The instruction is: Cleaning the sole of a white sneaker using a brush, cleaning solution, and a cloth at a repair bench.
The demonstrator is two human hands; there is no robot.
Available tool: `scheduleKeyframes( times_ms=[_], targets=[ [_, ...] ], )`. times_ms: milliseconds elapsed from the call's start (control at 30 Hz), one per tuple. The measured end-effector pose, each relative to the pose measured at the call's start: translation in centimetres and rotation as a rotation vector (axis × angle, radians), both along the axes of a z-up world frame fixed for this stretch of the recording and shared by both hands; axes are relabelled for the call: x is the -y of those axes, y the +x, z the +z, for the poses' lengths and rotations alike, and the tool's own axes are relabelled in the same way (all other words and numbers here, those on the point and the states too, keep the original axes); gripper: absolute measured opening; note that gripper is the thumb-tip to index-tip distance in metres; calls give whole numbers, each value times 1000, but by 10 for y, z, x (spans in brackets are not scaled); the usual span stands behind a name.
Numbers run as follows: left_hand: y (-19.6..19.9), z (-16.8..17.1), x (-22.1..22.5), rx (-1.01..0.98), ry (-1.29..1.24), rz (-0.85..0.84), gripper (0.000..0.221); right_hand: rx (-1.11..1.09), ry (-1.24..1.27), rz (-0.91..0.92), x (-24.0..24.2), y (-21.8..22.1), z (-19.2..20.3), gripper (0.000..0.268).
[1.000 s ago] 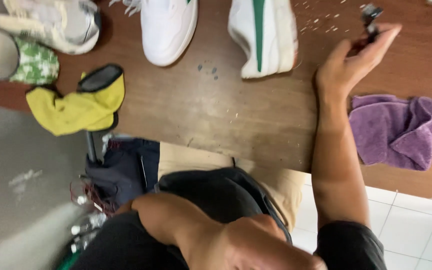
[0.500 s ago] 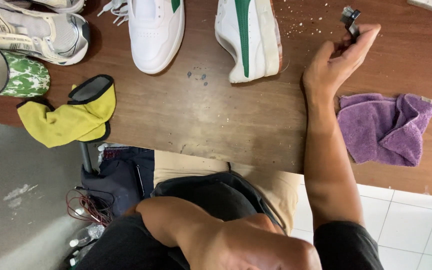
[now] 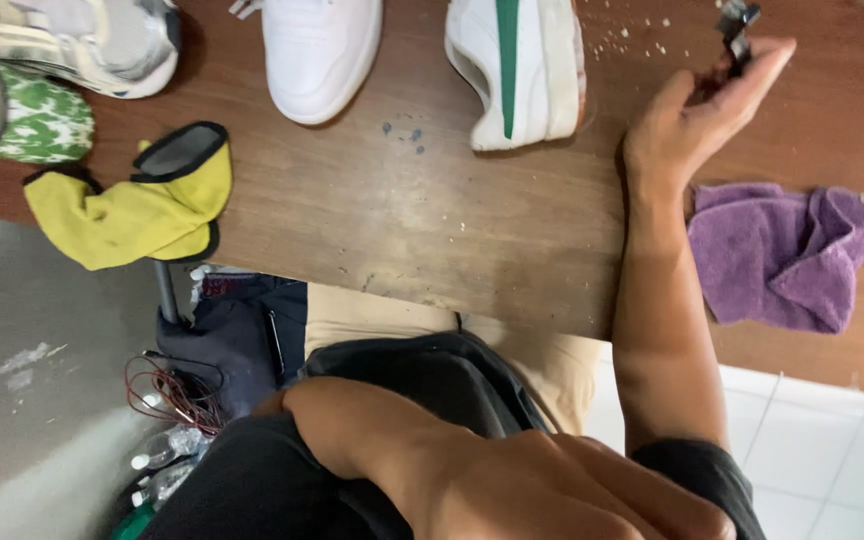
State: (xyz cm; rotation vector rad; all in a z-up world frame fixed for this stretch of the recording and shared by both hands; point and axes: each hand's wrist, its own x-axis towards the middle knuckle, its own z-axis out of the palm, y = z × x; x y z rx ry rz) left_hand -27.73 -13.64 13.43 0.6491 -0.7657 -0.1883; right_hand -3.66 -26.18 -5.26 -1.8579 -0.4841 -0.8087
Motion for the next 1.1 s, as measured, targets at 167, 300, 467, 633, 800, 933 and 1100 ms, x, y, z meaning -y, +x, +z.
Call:
scheduleKeyframes(
  times_ms=[167, 300, 467, 633, 800, 933, 1100],
  targets=[
    [-6, -17, 16, -15, 33, 53, 28, -67, -21, -41, 18, 16, -44, 73],
    [-6, -31, 24, -24, 65, 87, 34, -5, -35, 26, -1, -3, 5, 38],
    [17, -48, 21, 12, 90, 99, 43, -97, -13, -87, 35, 25, -80, 83],
    [50, -98, -12, -240, 425, 1066, 24, -66, 0, -38, -4, -7, 22, 21],
    [79, -147, -55, -215, 994, 1221, 53, -68, 33, -74, -4, -4, 21, 30],
    [103, -157, -74, -225, 1230, 1145, 71, -61, 16, -98, -2, 3, 16, 24],
    [117, -166, -79, -68, 1045, 1209, 65, -8, -59, -135, -9, -4, 30, 20]
  ],
)
